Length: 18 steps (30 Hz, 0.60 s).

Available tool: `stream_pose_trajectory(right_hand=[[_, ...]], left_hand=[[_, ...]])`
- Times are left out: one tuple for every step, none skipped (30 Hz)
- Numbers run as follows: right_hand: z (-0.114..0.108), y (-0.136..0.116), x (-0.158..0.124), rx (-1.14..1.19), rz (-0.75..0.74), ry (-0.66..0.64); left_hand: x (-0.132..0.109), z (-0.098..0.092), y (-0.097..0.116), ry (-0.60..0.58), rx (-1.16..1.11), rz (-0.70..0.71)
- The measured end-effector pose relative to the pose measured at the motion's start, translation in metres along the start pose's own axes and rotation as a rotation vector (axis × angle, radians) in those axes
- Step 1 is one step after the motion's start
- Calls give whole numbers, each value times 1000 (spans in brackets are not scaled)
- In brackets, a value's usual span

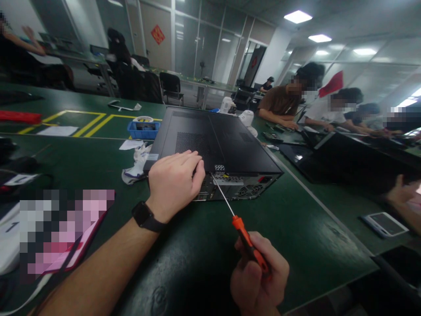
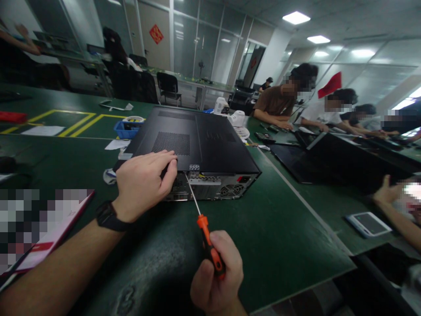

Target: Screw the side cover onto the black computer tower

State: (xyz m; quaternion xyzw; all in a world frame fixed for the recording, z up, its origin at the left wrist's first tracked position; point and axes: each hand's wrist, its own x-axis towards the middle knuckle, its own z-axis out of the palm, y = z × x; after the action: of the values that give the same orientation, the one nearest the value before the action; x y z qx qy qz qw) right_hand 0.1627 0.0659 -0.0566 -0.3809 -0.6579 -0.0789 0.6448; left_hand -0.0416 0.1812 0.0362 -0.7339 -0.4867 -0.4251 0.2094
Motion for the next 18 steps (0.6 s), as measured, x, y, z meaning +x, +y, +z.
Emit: stream_pose_trajectory(right_hand=[[1, -1, 2, 18, -2, 2], [2, -2, 4, 30, -5, 5], [2, -1, 5, 35, -7, 10], [2, -1, 5, 32, -11, 17], [2, 0, 4, 21, -15, 23], [2, 2, 3, 5, -21, 28], [2, 3, 1, -16, -28, 34], [1, 4, 0, -36, -37, 39], [1, 5, -2, -52, -46, 44], [1, 5, -3, -57, -54, 44], [2, 5, -3, -50, -58, 42], [2, 5, -3, -34, -54, 36], [2, 4, -3, -13, -43, 28], [2, 3, -2, 7, -26, 21], [2, 2, -2, 25, -12, 16], [3, 2, -1, 40, -2, 13], [3, 1, 0, 51, 2, 13], [3, 1, 0, 58, 2, 14]], left_hand=[[0, 0, 0, 0, -1, 0], [0, 0, 0, 1, -1, -2], [0, 0, 0, 2, -1, -2], [0, 0, 0, 4, 0, -3], [0, 0, 0, 5, 1, -2], [0, 0, -1, 5, 2, -2], [-1, 0, -1, 4, 2, -1], [-1, 0, -1, 1, 2, -3], [-1, 0, -1, -2, 0, -3], [-1, 0, -1, -4, -3, -5], [-1, 0, -2, -7, -4, -5], [-1, 0, -1, -8, -4, -6], [0, 0, -1, -9, -1, -4], [0, 0, -1, -9, 2, -3], [0, 0, -1, -6, 4, 0], [0, 0, -1, -3, 6, 1], [0, 0, -1, 0, 8, 3], [0, 0, -1, 2, 8, 2]])
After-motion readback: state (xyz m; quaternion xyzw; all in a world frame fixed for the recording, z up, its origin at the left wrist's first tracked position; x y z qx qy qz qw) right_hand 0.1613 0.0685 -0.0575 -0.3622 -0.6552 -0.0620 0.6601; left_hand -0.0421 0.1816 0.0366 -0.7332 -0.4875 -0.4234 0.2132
